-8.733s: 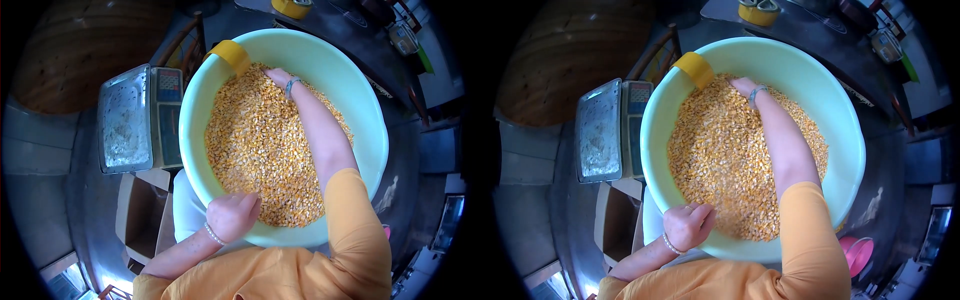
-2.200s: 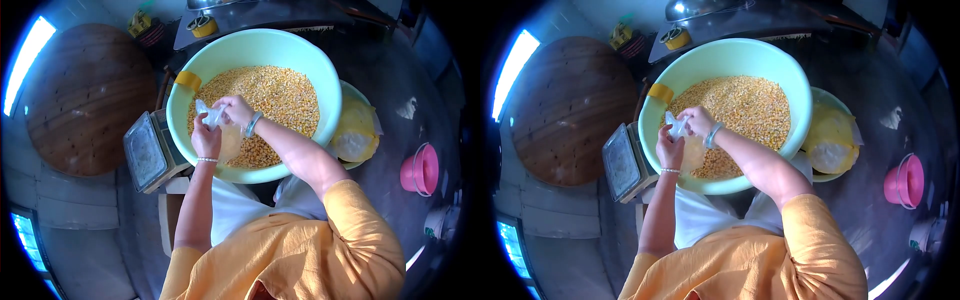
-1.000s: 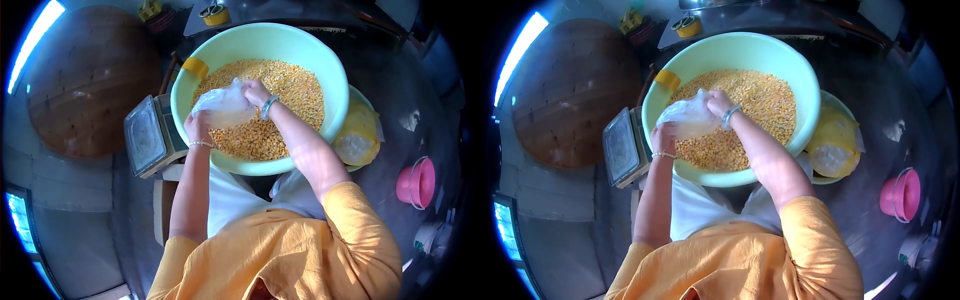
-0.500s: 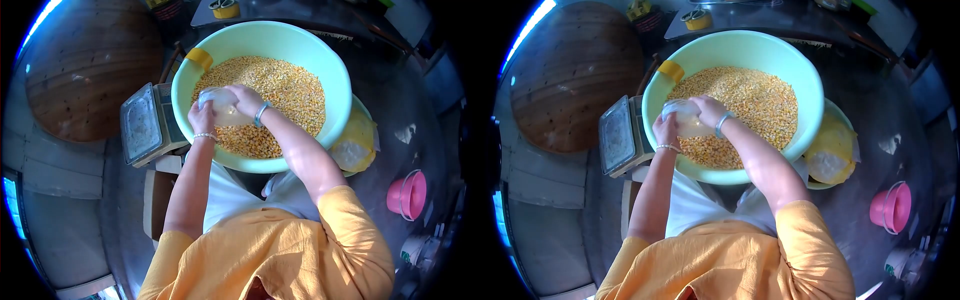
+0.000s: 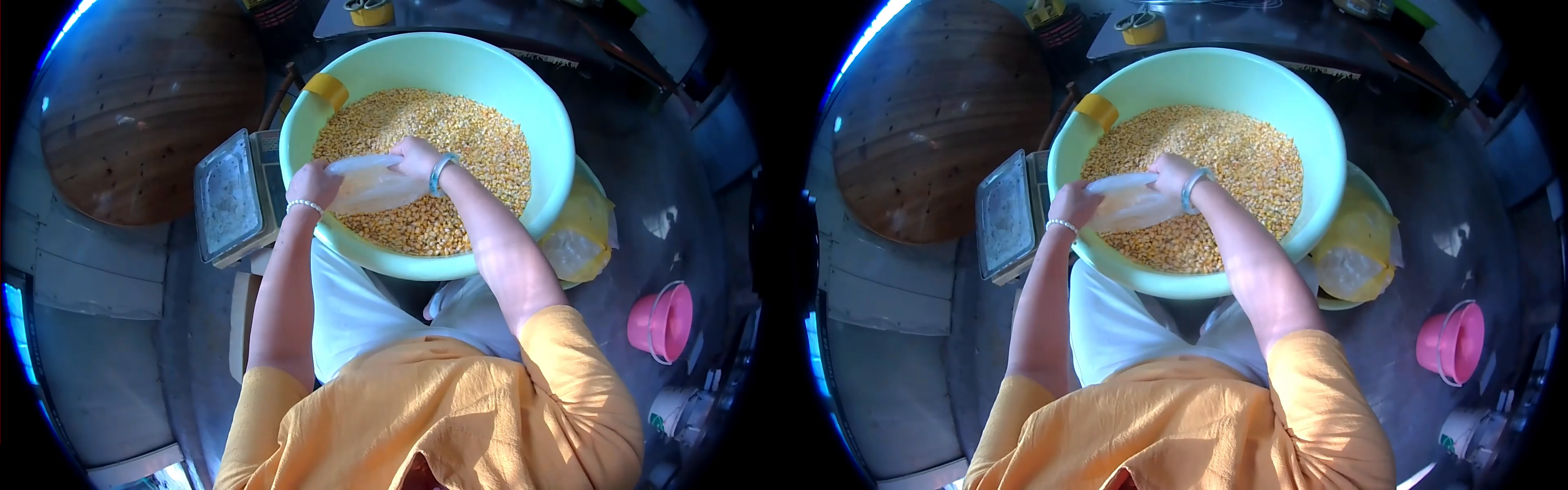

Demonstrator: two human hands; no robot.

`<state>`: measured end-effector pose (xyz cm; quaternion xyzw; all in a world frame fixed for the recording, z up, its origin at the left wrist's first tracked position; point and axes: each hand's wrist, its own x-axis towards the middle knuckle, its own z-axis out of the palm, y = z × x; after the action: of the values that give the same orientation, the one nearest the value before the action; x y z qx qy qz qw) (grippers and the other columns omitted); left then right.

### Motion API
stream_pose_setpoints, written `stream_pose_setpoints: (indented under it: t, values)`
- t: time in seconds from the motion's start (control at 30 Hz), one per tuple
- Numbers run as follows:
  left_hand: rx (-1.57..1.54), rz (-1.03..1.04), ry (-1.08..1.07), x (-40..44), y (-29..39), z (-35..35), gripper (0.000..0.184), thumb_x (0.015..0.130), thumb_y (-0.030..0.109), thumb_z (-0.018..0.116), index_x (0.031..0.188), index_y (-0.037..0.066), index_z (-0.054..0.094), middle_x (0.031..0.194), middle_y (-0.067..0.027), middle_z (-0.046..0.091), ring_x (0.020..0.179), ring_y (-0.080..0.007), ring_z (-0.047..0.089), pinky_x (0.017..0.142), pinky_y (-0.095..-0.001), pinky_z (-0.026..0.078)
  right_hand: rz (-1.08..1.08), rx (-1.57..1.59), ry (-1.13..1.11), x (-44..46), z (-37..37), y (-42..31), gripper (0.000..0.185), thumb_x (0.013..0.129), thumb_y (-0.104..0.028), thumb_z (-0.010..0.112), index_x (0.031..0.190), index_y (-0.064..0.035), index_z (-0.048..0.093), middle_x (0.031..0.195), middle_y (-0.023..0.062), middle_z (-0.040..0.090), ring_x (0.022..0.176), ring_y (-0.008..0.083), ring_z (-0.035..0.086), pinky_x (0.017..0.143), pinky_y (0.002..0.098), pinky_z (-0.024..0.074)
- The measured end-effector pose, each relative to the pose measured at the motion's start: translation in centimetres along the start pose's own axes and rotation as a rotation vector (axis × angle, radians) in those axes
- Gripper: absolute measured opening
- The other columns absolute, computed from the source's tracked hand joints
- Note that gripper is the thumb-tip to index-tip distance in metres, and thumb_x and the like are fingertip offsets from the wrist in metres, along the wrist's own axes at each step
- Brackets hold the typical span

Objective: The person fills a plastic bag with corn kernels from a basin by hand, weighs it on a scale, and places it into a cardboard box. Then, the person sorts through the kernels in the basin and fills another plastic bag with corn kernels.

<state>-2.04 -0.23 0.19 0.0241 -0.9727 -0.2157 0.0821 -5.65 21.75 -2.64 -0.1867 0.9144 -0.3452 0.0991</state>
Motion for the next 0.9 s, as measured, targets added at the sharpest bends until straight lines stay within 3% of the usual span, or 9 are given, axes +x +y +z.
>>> stream_pose_setpoints:
  t: [0.07, 0.1, 0.2, 0.23, 0.27, 0.43, 0.53, 0.63, 0.9]
  values:
    - [0.051, 0.111, 0.131, -1.2, 1.1, -1.3, 0.029, 0.07, 0.026, 0.065, 0.09, 0.005, 0.066, 0.087, -0.0156, 0.065, 0.082, -0.0338, 0.062, 0.075, -0.0417, 0.049, 0.003, -0.012, 0.014, 0.2, 0.1, 0.4, 0.013, 0.077, -0.019, 0.065, 0.083, -0.0079, 0.069, 0.076, 0.0115, 0.065, 0.067, 0.02, 0.061, 0.069, 0.0321, 0.048]
    - [0.056, 0.324, 0.361, -1.7, 2.1, -2.2, 0.026, 0.07, 0.021, 0.068, 0.09, 0.004, 0.064, 0.086, -0.0123, 0.065, 0.08, -0.0313, 0.062, 0.072, -0.0396, 0.049, 0.009, -0.013, 0.021, 0.3, 0.2, 0.7, 0.014, 0.077, -0.02, 0.065, 0.082, -0.0078, 0.069, 0.076, 0.0117, 0.065, 0.067, 0.0207, 0.061, 0.069, 0.032, 0.0481]
    - [-0.291, 0.615, 0.256, -3.1, 4.7, -3.7, 0.017, 0.074, 0.009, 0.066, 0.09, 0.005, 0.065, 0.086, -0.0125, 0.066, 0.076, -0.0286, 0.064, 0.072, -0.0361, 0.05, 0.103, 0.061, -0.053, -0.6, -0.7, -1.1, 0.014, 0.078, -0.02, 0.064, 0.079, -0.0072, 0.069, 0.074, 0.0121, 0.065, 0.065, 0.0215, 0.061, 0.067, 0.0318, 0.0478]
    - [-0.301, 0.662, 0.028, -3.7, 5.5, -3.4, 0.01, 0.075, 0.002, 0.061, 0.085, 0.004, 0.063, 0.083, -0.0132, 0.065, 0.074, -0.0281, 0.064, 0.069, -0.0353, 0.05, 0.039, 0.083, -0.009, -0.2, 0.0, -0.4, 0.017, 0.079, -0.022, 0.063, 0.076, -0.0061, 0.068, 0.07, 0.0119, 0.064, 0.062, 0.0208, 0.059, 0.064, 0.0322, 0.0466]
    - [-0.226, 0.706, -0.141, -3.4, 5.2, -2.0, 0.009, 0.078, 0.006, 0.059, 0.085, 0.005, 0.064, 0.082, -0.0137, 0.065, 0.073, -0.0301, 0.063, 0.068, -0.0375, 0.049, 0.04, 0.081, -0.046, -0.3, 0.2, -0.5, 0.015, 0.08, -0.021, 0.062, 0.078, -0.0071, 0.068, 0.072, 0.0123, 0.064, 0.063, 0.0204, 0.059, 0.065, 0.0322, 0.047]
    - [0.206, 0.455, -0.313, -2.4, 2.6, 2.3, 0.023, 0.086, 0.025, 0.048, 0.094, 0.011, 0.065, 0.086, -0.0141, 0.065, 0.081, -0.0323, 0.061, 0.075, -0.0424, 0.047, 0.045, 0.071, -0.087, -0.3, 0.0, -0.7, 0.013, 0.081, -0.016, 0.057, 0.082, -0.008, 0.068, 0.072, 0.012, 0.064, 0.064, 0.02, 0.059, 0.066, 0.0324, 0.0466]
    - [0.31, 0.562, -0.607, -2.3, 2.8, 1.9, 0.027, 0.087, 0.031, 0.046, 0.096, 0.011, 0.064, 0.093, -0.0146, 0.064, 0.089, -0.0307, 0.06, 0.08, -0.0414, 0.045, 0.092, 0.115, 0.044, -0.1, 0.5, 0.3, 0.014, 0.08, -0.013, 0.055, 0.079, -0.008, 0.067, 0.075, 0.0143, 0.064, 0.068, 0.0253, 0.061, 0.069, 0.0348, 0.0474]
    - [0.43, 0.597, -0.735, -2.2, 3.3, 1.8, 0.028, 0.088, 0.032, 0.045, 0.091, 0.01, 0.063, 0.096, -0.015, 0.063, 0.093, -0.0293, 0.059, 0.082, -0.0397, 0.045, 0.131, 0.06, 0.128, 0.7, 1.1, 1.1, 0.018, 0.081, -0.009, 0.05, 0.085, -0.009, 0.068, 0.082, 0.0148, 0.065, 0.074, 0.0267, 0.063, 0.072, 0.0357, 0.0483]
    - [0.314, 0.657, -0.424, -3.1, 5.7, 0.0, 0.011, 0.082, 0.016, 0.054, 0.08, 0.008, 0.062, 0.078, -0.0084, 0.064, 0.08, -0.029, 0.062, 0.075, -0.0429, 0.045, 0.146, -0.062, 0.026, 0.9, 1.7, 1.0, 0.014, 0.079, -0.013, 0.056, 0.084, -0.0058, 0.067, 0.085, 0.0174, 0.065, 0.078, 0.027, 0.064, 0.075, 0.0351, 0.0501]
